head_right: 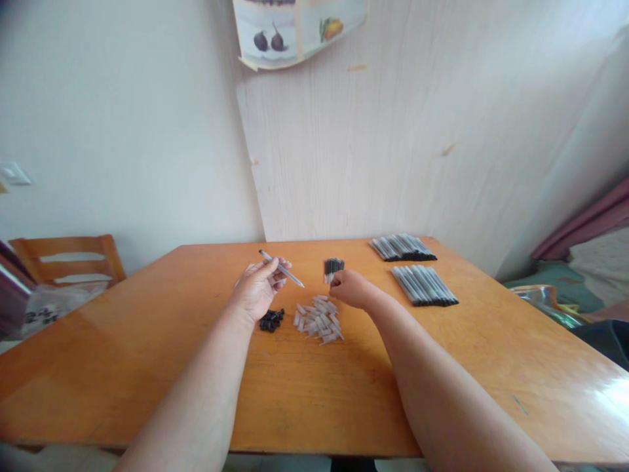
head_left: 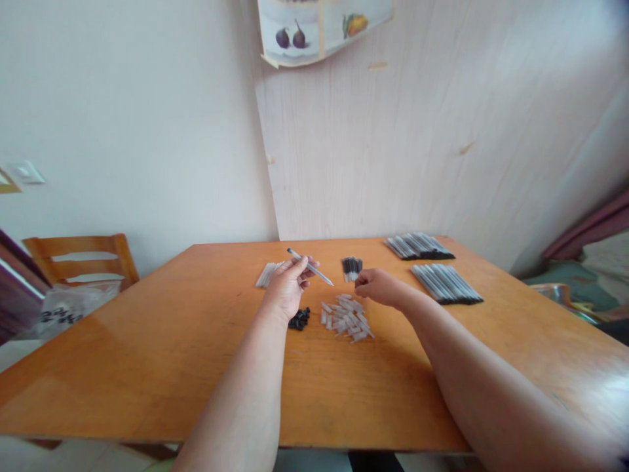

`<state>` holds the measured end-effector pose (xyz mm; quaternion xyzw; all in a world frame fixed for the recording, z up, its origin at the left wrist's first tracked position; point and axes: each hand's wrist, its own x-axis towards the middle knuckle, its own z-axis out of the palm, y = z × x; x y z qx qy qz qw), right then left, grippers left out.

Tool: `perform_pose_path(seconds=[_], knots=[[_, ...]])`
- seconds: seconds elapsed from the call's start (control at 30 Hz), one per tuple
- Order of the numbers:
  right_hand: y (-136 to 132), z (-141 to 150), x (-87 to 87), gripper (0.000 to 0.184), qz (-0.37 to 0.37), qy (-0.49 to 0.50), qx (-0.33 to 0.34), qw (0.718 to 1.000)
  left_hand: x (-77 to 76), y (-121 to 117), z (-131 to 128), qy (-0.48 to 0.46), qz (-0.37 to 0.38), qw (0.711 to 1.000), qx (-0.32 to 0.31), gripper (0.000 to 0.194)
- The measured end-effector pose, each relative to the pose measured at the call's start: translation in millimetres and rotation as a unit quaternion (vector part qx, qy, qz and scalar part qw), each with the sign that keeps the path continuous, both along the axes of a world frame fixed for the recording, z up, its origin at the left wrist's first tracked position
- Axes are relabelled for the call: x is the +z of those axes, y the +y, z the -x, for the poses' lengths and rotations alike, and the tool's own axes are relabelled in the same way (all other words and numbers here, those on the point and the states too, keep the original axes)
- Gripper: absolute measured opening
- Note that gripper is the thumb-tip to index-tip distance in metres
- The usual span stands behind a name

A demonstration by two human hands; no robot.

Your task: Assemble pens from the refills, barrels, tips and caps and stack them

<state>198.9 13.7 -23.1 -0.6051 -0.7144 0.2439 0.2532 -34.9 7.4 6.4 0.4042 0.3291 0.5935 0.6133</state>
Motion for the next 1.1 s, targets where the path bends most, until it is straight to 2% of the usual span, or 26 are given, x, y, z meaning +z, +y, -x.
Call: perform_pose_path(seconds=[0.27, 0.43, 0.83, 0.97, 1.1], knots=[[11, 8, -23.2, 0.007, -0.025, -0.041, 0.003, 0.999, -1.8, 1, 1, 0.004, 0.005, 1.000, 0.008, 0.028], [15, 8, -28.9, 0.009, -0.025, -0.059, 0.006, 0.998, -3.7, 2, 0, 0.007, 0.010, 1.000, 0.003, 0.027], [13, 8, -25.5, 0.003, -0.006, -0.048, -0.015, 0.999, -3.9, 2, -1, 0.021, 0.008, 1.000, 0.014, 0.029], [11, 10, -18.5, 0.006, -0.049, -0.018, -0.030, 0.998, -7.0, 6, 0, 0.013, 0.009, 0.999, 0.037, 0.027], [2, 20, -4.9, 0.014, -0.089, 0.070, -0.014, 0.994, -9.3, 10, 1, -0.015, 0.010, 0.998, 0.055, 0.024]])
